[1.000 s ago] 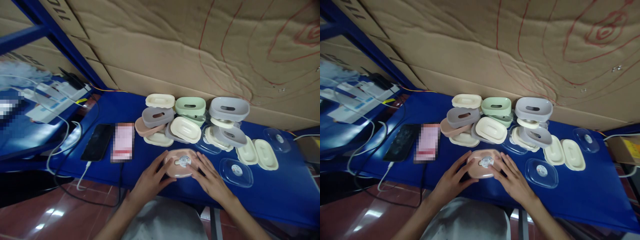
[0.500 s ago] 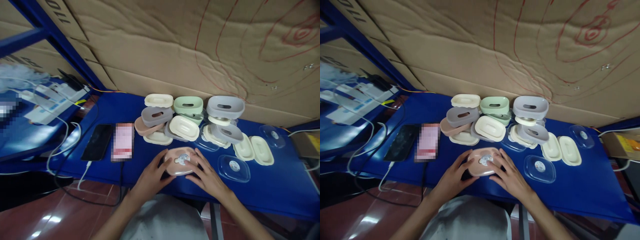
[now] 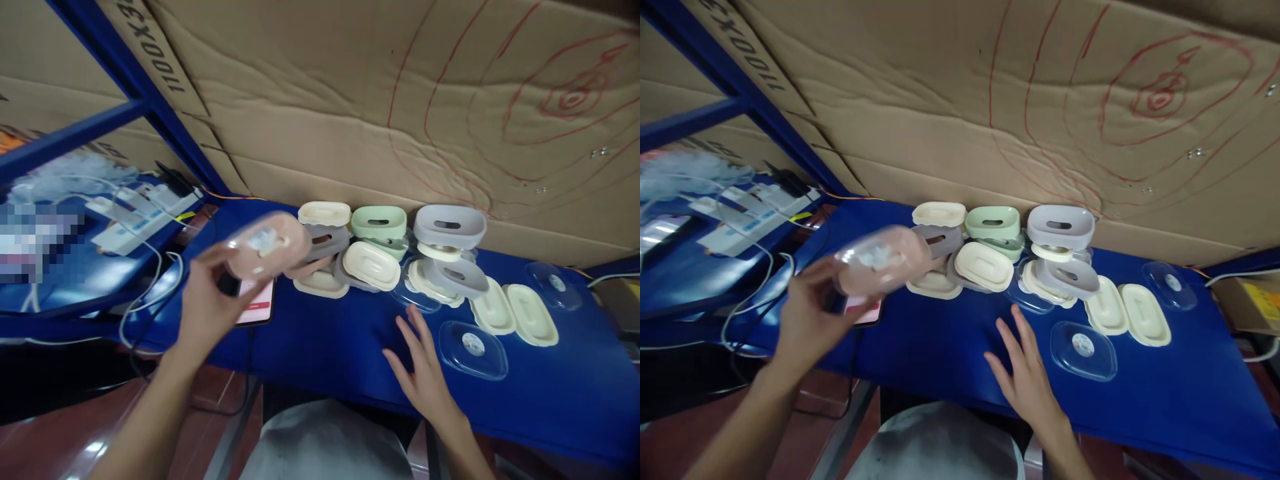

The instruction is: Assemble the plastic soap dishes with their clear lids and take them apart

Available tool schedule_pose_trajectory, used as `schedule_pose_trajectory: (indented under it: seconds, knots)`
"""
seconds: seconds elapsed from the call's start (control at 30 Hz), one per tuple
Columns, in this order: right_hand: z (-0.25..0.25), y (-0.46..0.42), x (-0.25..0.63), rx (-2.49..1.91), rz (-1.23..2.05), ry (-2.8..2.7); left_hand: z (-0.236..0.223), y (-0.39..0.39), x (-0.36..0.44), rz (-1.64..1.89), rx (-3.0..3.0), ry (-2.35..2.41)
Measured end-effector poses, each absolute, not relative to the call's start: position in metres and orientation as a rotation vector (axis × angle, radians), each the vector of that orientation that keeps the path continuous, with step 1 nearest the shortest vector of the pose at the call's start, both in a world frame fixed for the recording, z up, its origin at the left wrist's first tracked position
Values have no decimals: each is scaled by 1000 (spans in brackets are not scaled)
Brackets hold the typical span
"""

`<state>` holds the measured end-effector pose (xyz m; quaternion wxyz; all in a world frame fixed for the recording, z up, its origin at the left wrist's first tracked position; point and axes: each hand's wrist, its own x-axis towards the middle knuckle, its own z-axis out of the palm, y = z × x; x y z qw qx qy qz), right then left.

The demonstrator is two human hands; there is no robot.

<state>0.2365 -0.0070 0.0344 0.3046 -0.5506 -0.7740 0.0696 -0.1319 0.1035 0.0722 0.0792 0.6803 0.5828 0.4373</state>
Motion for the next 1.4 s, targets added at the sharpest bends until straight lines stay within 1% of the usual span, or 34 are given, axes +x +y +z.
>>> schedule_pose_trajectory:
  seconds: [0.07, 0.13, 0.23, 0.3, 0.4, 0.5, 0.63, 0.77, 0.83, 0.93, 1.07, 1.17, 1.27, 1.4]
  knots:
    - [28, -10, 240, -1524, 220, -2050, 77, 139, -158, 1330, 1973, 1895]
    - [23, -15, 242, -1550, 253, -2082, 77, 171, -176, 1188, 1988, 2038]
    - [19, -24, 243, -1570, 299, -2107, 72, 207, -186, 869, 1944, 2141]
    - [19, -28, 243, -1596, 324, -2095, 67, 222, -185, 737, 1923, 2102]
    - [19, -30, 243, -1627, 334, -2099, 68, 232, -177, 641, 1953, 1980]
    - [18, -28, 242, -1635, 309, -2137, 80, 225, -166, 629, 2068, 1900]
    - [17, -23, 242, -1621, 262, -2170, 93, 190, -137, 813, 2374, 1864]
    - [15, -23, 245, -1604, 217, -2200, 78, 150, -102, 653, 2561, 1732]
    - [17, -21, 243, -1578, 201, -2233, 66, 138, -90, 619, 2563, 1695]
    - [28, -7, 224, -1488, 189, -2319, 53, 129, -82, 694, 2477, 1650]
    - [45, 29, 173, -1355, 226, -2446, 52, 122, -81, 790, 2389, 1647]
    - [49, 52, 146, -1423, 233, -2446, 54, 114, -82, 824, 2379, 1631]
    - [47, 55, 146, -1511, 228, -2408, 54, 106, -83, 837, 2438, 1592]
    - [46, 32, 173, -1501, 242, -2335, 54, 94, -86, 815, 2588, 1578]
